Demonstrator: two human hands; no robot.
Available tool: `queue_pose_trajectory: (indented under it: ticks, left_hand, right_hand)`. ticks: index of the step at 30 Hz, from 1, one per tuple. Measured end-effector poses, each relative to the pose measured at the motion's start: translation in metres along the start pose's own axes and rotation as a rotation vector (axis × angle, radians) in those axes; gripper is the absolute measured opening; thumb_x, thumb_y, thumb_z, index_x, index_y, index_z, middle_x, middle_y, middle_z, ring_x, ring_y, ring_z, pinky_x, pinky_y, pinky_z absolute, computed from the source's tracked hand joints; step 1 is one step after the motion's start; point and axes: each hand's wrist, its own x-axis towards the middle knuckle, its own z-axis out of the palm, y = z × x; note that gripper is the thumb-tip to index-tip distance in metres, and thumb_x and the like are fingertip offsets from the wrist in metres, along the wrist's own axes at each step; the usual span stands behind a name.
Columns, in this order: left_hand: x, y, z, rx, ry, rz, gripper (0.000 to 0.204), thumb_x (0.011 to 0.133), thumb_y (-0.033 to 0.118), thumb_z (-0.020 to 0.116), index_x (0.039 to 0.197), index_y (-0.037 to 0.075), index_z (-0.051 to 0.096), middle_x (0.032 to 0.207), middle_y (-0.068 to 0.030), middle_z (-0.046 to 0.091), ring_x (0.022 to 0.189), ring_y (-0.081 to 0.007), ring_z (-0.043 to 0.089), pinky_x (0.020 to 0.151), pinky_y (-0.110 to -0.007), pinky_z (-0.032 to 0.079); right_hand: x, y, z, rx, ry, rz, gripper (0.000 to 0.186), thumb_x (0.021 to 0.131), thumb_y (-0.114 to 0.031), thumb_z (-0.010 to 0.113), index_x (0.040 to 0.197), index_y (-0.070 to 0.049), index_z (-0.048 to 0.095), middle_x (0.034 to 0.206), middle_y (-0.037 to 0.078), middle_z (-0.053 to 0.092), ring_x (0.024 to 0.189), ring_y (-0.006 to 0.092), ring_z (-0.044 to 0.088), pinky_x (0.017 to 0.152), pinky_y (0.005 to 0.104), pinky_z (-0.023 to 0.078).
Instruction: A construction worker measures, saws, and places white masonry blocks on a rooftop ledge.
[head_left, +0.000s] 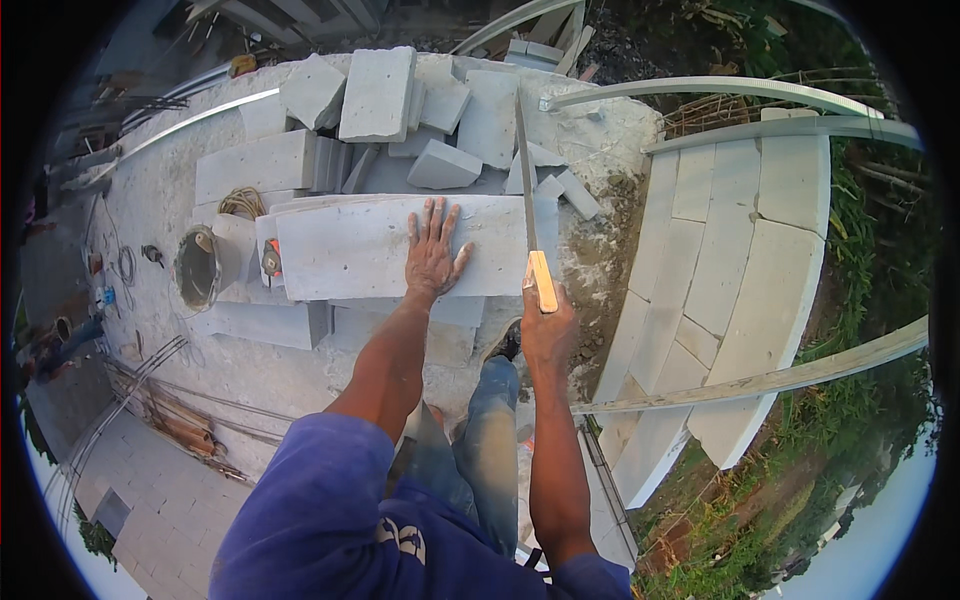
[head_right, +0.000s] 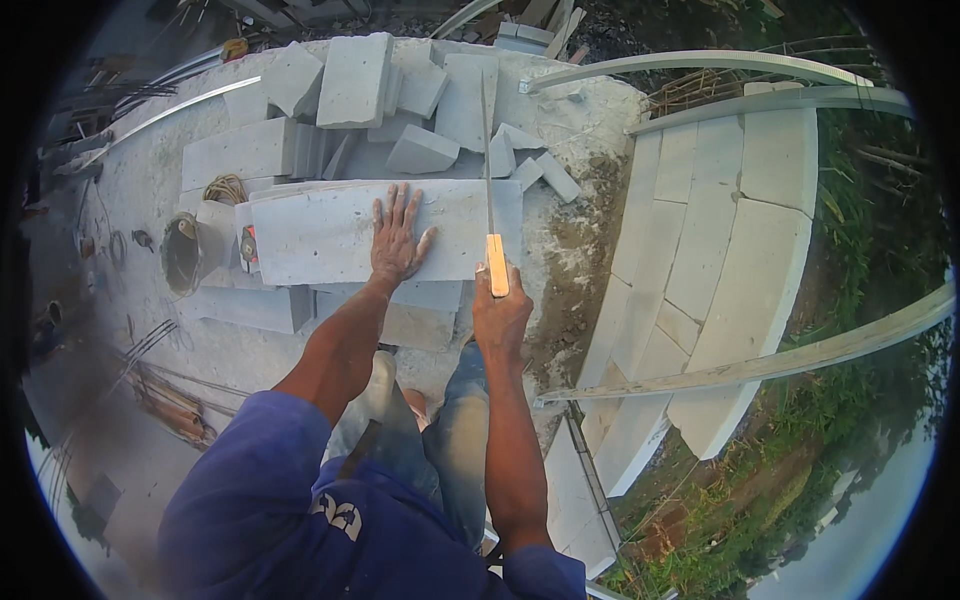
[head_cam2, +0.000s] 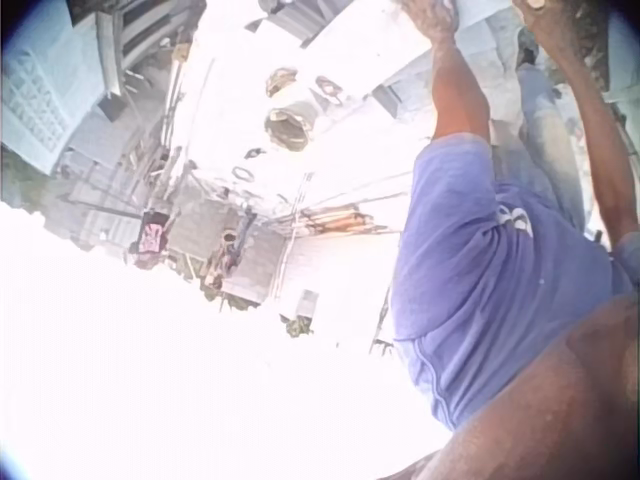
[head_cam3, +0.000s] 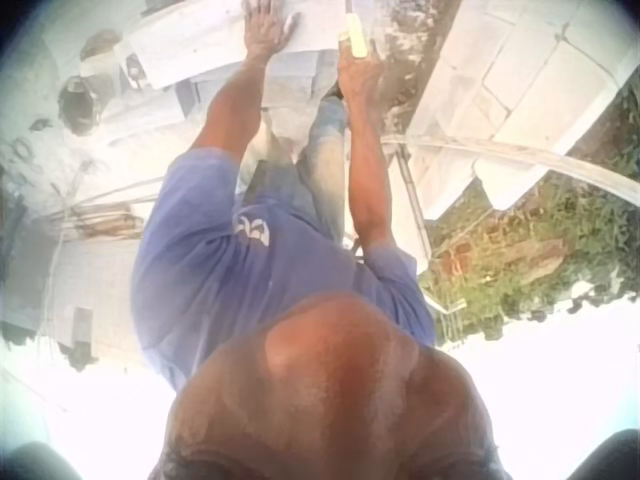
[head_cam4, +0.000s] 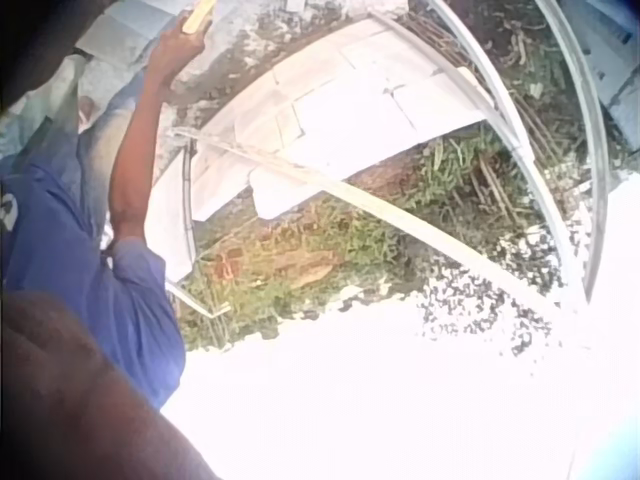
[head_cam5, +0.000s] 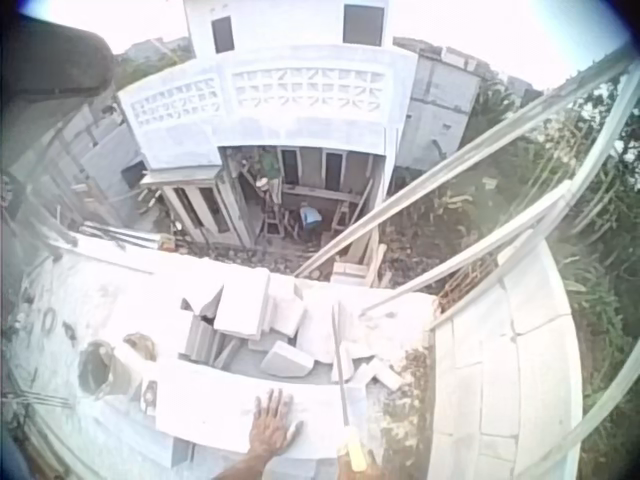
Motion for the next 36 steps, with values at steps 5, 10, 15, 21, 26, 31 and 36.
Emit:
queue_pose_trajectory:
  ticks: [5, 10, 15, 21, 26, 31, 36]
  left_hand:
    - [0.000, 0.002, 0.000, 0.001, 0.016, 0.013, 0.074, 0.094, 0.046, 0.049, 0.154, 0.013, 0.021, 0.162, -0.0122, 0.014, 0.150, -0.0304, 0.007, 0.122, -0.051, 0.003]
    - [0.001, -0.001, 0.002, 0.018, 0.015, 0.009, 0.075, 0.094, 0.047, 0.048, 0.155, 0.013, 0.020, 0.162, -0.0119, 0.014, 0.150, -0.0298, 0.006, 0.122, -0.052, 0.002]
    - [0.002, 0.002, 0.000, 0.017, -0.001, 0.010, 0.075, 0.095, 0.047, 0.048, 0.155, 0.012, 0.021, 0.162, -0.0128, 0.013, 0.151, -0.0297, 0.005, 0.122, -0.051, 0.001]
    - [0.002, 0.003, 0.000, 0.005, -0.024, 0.010, 0.074, 0.095, 0.047, 0.047, 0.154, 0.012, 0.020, 0.162, -0.0124, 0.012, 0.151, -0.0296, 0.004, 0.122, -0.050, 0.000]
    - [-0.001, -0.002, 0.001, -0.002, 0.002, 0.018, 0.072, 0.096, 0.047, 0.046, 0.154, 0.012, 0.021, 0.162, -0.0124, 0.012, 0.150, -0.0300, 0.003, 0.122, -0.051, 0.000]
    - [0.001, -0.003, -0.001, 0.011, -0.012, 0.018, 0.072, 0.096, 0.048, 0.046, 0.154, 0.012, 0.021, 0.162, -0.0125, 0.013, 0.150, -0.0300, 0.003, 0.122, -0.051, 0.000]
    - [0.007, 0.010, 0.010, 0.005, 0.014, 0.044, 0.072, 0.096, 0.047, 0.047, 0.153, 0.012, 0.023, 0.161, -0.0133, 0.015, 0.150, -0.0301, 0.005, 0.121, -0.051, 0.001]
  right_hand:
    - [-0.011, 0.017, 0.003, 0.099, 0.089, -0.036, 0.027, 0.093, -0.019, 0.065, 0.110, 0.002, 0.063, 0.078, 0.018, 0.067, 0.069, 0.0272, 0.067, 0.065, 0.0406, 0.050]
    - [-0.010, 0.019, 0.001, 0.049, 0.024, -0.026, 0.024, 0.093, -0.020, 0.065, 0.103, 0.002, 0.064, 0.075, 0.018, 0.066, 0.068, 0.0277, 0.066, 0.063, 0.0407, 0.050]
    - [-0.027, 0.030, 0.001, 0.060, 0.058, -0.024, 0.022, 0.093, -0.020, 0.066, 0.098, 0.001, 0.062, 0.074, 0.019, 0.066, 0.066, 0.0289, 0.067, 0.061, 0.0406, 0.049]
    - [-0.042, 0.027, -0.007, 0.040, 0.037, 0.018, 0.020, 0.092, -0.017, 0.066, 0.094, 0.002, 0.061, 0.072, 0.019, 0.064, 0.063, 0.0304, 0.065, 0.059, 0.0401, 0.049]
    - [-0.110, 0.037, -0.033, -0.007, 0.015, 0.036, 0.018, 0.091, -0.014, 0.067, 0.098, 0.002, 0.060, 0.070, 0.017, 0.063, 0.060, 0.0280, 0.065, 0.058, 0.0380, 0.049]
    - [-0.143, 0.018, -0.056, 0.014, 0.026, 0.106, 0.014, 0.089, -0.009, 0.068, 0.093, 0.001, 0.058, 0.070, 0.015, 0.063, 0.062, 0.0230, 0.066, 0.058, 0.0362, 0.050]
    - [0.012, -0.013, -0.004, -0.039, 0.002, 0.075, 0.024, 0.092, -0.021, 0.062, 0.086, 0.001, 0.053, 0.065, 0.022, 0.060, 0.059, 0.0372, 0.063, 0.057, 0.0457, 0.046]
